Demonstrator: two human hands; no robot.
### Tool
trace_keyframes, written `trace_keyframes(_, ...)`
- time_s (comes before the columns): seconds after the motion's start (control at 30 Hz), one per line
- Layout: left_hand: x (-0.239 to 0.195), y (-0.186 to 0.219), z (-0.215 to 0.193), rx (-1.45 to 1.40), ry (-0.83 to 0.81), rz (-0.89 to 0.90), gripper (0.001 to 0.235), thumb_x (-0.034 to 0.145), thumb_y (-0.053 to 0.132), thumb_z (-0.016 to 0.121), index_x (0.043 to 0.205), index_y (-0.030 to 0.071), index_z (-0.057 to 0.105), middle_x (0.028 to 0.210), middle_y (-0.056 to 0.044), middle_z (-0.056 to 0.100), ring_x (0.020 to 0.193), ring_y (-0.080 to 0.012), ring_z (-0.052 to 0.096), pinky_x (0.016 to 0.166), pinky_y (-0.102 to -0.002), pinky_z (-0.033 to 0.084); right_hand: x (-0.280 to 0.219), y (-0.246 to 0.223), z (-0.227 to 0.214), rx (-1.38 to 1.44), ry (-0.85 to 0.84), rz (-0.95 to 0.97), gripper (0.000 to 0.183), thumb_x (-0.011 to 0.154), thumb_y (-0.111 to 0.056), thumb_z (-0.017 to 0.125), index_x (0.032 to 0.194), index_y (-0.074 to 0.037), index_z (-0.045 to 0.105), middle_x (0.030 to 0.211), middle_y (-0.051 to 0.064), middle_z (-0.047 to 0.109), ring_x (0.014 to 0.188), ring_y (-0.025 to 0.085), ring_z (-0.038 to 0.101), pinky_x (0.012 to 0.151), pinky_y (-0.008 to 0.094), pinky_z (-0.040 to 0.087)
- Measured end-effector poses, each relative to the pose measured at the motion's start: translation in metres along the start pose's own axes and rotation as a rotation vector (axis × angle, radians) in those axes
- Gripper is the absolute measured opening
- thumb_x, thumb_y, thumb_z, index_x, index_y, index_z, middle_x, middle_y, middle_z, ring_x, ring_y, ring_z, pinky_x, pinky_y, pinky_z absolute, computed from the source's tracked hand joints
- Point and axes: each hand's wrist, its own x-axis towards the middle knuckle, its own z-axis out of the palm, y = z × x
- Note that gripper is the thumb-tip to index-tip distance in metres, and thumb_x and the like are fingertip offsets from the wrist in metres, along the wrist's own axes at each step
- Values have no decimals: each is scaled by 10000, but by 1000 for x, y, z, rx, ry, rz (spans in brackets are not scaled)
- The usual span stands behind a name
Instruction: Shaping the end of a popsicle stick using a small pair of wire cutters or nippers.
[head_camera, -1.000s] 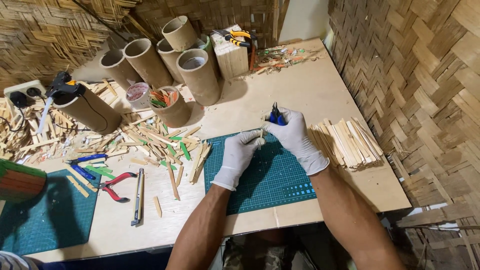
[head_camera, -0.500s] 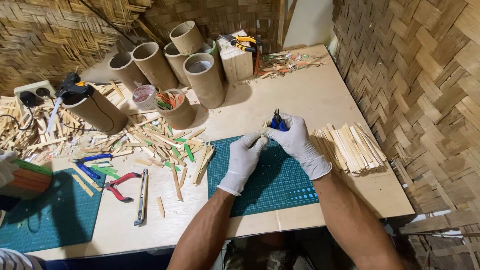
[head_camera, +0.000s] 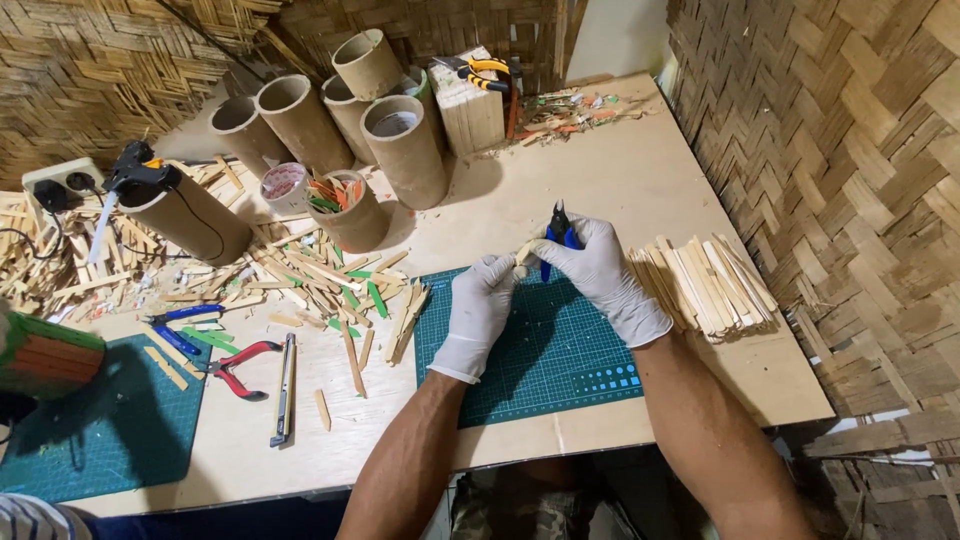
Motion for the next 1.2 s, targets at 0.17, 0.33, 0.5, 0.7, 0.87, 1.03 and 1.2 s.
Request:
trace_keyframes(0.17,0,4,-6,13,-26,7,88,895,116,787,982,106,784,816,-76,737,775,-260,737,759,-287,563,-3,3,-3,-32,-6,22,134,780,-25,865,867,-67,774,735,64,743,718,109,679,729,250,542)
trace_keyframes(0.33,-2,-14,-2,55,-78,41,150,862,138,810,1007,106,786,847,-89,750,795,-294,740,768,-307,571,-4,-1,-17,-21,-129,90,110,795,-47,874,832,-88,778,735,50,752,729,116,701,741,253,565)
trace_keyframes(0.5,-2,-12,-5,51,-114,51,180,856,141,808,1033,116,791,909,-80,766,834,-284,744,793,-323,576,-4,-6,-21,252,-136,268,124,844,-8,826,832,-18,703,747,108,732,690,233,751,663,376,647)
trace_keyframes(0.7,2,3,-5,-214,-115,-249,123,906,182,789,1020,139,804,891,-77,766,848,-177,745,801,-336,614,10,16,-25,422,149,403,256,960,-235,759,1049,-45,612,903,113,745,807,237,779,765,399,655)
trace_keyframes(0.87,0,3,-5,-594,-226,-505,216,935,194,747,1084,40,774,879,-164,778,797,-210,760,794,-365,650,7,16,-26,196,60,233,152,880,-89,810,899,-8,682,730,125,710,642,204,735,617,321,627)
trace_keyframes(1.03,-4,29,-6,-733,-331,-574,271,919,238,745,1059,6,762,820,-170,758,758,-238,774,750,-384,662,5,17,-18,57,-45,133,90,820,-22,813,807,-9,724,637,102,694,600,159,702,560,262,572)
trace_keyframes(1.2,-4,46,-9,-781,-364,-600,215,954,231,698,990,23,736,766,-123,734,705,-198,762,721,-355,657,4,15,-17,52,-60,147,95,840,-59,825,830,-43,732,627,91,694,601,115,672,608,219,536)
